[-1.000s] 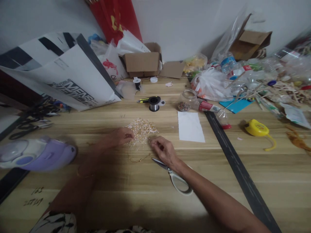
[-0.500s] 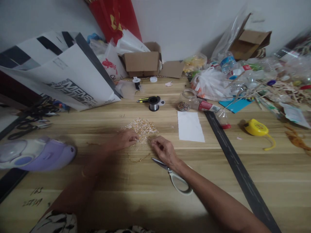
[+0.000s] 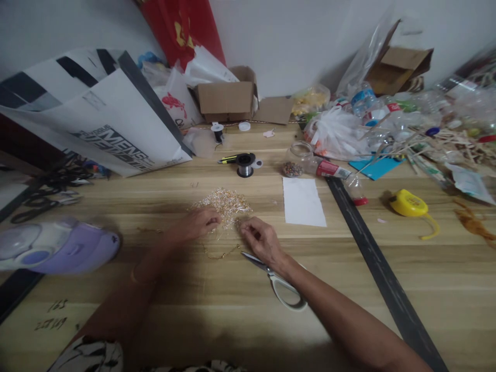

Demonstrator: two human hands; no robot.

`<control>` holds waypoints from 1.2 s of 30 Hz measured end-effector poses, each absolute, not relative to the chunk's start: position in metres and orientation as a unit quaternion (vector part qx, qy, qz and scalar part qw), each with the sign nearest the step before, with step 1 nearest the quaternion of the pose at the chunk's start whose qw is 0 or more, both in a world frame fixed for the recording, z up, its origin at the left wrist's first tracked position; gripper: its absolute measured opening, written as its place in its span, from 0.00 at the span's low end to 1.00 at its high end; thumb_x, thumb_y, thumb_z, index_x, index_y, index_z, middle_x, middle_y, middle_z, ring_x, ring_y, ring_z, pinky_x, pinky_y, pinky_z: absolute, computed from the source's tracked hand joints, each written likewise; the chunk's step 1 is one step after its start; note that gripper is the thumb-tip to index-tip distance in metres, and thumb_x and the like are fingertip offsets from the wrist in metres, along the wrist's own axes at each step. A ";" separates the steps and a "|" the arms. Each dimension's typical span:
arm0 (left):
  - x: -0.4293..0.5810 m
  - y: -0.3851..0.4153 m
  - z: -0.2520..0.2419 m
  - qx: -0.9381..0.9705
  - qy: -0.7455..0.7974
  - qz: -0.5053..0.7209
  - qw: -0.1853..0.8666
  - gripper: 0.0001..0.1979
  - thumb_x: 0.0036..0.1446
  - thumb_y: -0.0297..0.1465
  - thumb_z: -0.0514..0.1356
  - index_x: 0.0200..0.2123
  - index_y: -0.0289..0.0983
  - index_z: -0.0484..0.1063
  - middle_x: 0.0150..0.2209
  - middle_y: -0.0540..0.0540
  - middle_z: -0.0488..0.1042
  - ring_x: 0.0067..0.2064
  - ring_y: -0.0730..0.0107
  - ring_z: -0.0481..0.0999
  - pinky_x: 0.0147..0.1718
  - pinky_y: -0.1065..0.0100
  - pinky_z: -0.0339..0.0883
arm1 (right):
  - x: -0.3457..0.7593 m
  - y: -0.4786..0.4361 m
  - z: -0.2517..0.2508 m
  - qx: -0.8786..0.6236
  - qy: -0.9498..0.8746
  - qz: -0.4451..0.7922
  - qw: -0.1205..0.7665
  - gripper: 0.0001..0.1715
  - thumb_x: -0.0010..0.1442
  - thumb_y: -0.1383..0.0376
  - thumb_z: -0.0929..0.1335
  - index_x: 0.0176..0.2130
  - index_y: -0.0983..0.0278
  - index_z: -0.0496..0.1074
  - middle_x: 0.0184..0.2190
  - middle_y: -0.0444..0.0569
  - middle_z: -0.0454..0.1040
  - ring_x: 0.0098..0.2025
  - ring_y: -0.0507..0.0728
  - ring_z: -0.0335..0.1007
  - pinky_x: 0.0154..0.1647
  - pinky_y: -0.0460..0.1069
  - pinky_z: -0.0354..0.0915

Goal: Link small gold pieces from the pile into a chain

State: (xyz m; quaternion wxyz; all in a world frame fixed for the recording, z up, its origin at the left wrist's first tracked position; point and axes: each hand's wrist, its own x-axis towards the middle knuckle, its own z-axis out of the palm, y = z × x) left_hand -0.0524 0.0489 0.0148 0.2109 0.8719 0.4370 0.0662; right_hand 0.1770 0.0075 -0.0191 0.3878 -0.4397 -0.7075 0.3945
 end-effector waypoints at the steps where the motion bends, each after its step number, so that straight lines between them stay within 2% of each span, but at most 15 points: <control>1: -0.053 0.050 0.013 0.871 0.437 0.071 0.216 0.07 0.54 0.26 0.52 0.28 0.36 0.70 0.29 0.47 0.70 0.35 0.68 0.67 0.36 0.69 0.58 | 0.177 0.008 -0.019 -0.439 -0.707 0.396 0.388 0.08 0.58 0.64 0.64 0.32 0.65 0.70 0.28 0.47 0.71 0.30 0.53 0.66 0.29 0.46 0.60; 8: -0.055 0.055 0.010 0.805 0.498 0.115 0.300 0.08 0.53 0.29 0.55 0.29 0.34 0.73 0.26 0.49 0.73 0.28 0.73 0.68 0.28 0.73 0.58 | 0.177 0.008 -0.019 -0.436 -0.706 0.399 0.391 0.08 0.58 0.63 0.64 0.31 0.64 0.70 0.28 0.47 0.71 0.30 0.53 0.66 0.29 0.46 0.60; 14: -0.056 0.056 0.012 0.803 0.488 0.132 0.316 0.09 0.53 0.30 0.54 0.29 0.33 0.73 0.28 0.48 0.75 0.29 0.72 0.70 0.29 0.73 0.59 | 0.177 0.007 -0.016 -0.435 -0.707 0.397 0.392 0.08 0.58 0.63 0.64 0.32 0.65 0.70 0.27 0.47 0.70 0.29 0.53 0.65 0.28 0.46 0.60; 22: -0.056 0.056 0.012 0.771 0.508 0.151 0.353 0.09 0.50 0.32 0.57 0.26 0.32 0.74 0.24 0.50 0.73 0.25 0.75 0.68 0.25 0.75 0.58 | 0.177 0.007 -0.018 -0.434 -0.710 0.393 0.391 0.07 0.59 0.65 0.64 0.32 0.65 0.70 0.27 0.46 0.70 0.29 0.52 0.64 0.28 0.45 0.59; 36: -0.085 0.069 0.017 0.690 0.593 0.314 0.271 0.09 0.45 0.32 0.60 0.28 0.32 0.74 0.22 0.49 0.73 0.24 0.76 0.69 0.24 0.75 0.62 | 0.177 0.007 -0.019 -0.437 -0.706 0.397 0.392 0.06 0.58 0.66 0.64 0.32 0.65 0.69 0.28 0.46 0.70 0.29 0.52 0.65 0.28 0.45 0.59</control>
